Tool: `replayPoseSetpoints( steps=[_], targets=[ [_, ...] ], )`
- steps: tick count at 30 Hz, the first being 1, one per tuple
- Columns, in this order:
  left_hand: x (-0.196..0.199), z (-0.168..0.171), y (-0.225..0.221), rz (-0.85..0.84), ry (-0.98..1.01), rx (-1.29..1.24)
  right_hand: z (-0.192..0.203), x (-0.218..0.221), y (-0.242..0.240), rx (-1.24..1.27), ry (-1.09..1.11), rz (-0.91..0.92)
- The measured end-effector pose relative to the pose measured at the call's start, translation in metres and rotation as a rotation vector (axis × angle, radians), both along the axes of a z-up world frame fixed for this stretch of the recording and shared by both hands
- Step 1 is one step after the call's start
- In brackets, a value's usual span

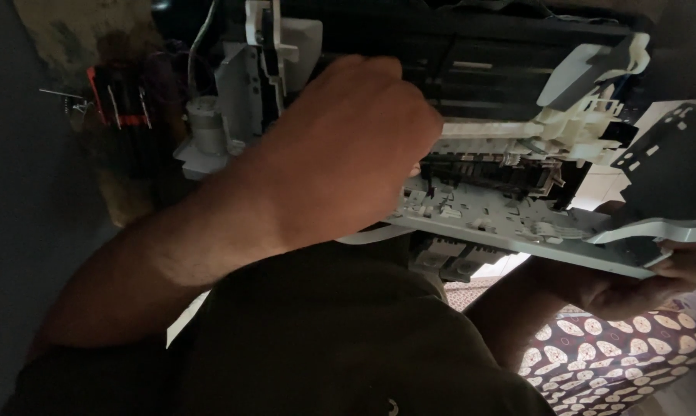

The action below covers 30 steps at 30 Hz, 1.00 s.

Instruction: Disassembling a printer by removing the top scanner assembly and unscrewing internal components using a screwdriver.

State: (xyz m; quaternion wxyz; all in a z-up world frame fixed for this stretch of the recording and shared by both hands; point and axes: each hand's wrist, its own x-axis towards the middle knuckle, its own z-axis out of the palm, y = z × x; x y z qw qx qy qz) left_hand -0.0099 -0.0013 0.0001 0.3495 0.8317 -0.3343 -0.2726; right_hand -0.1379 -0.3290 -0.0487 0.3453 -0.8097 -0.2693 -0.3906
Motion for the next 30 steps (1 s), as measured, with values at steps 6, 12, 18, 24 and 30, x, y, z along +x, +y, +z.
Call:
replayPoseSetpoints(
  steps=[6, 12, 18, 24, 30],
  targets=[
    [-0.001, 0.0, 0.001, -0.027, -0.012, 0.015, -0.011, -0.007, -0.015, -0.06, -0.059, 0.034],
    [0.002, -0.009, 0.001, -0.134, -0.074, -0.006, -0.036, -0.046, -0.036, -0.11, -0.179, -0.304],
    [0.002, -0.005, 0.011, -0.171, -0.241, -0.106, -0.044, -0.044, -0.045, -0.077, -0.242, -0.211],
    [-0.01, 0.004, 0.029, -0.168, -0.131, -0.13, -0.017, -0.018, -0.011, -0.078, -0.214, -0.286],
    [-0.016, 0.0, 0.032, -0.096, -0.301, -0.194, -0.022, -0.051, -0.02, -0.773, -0.257, -1.154]
  ],
)
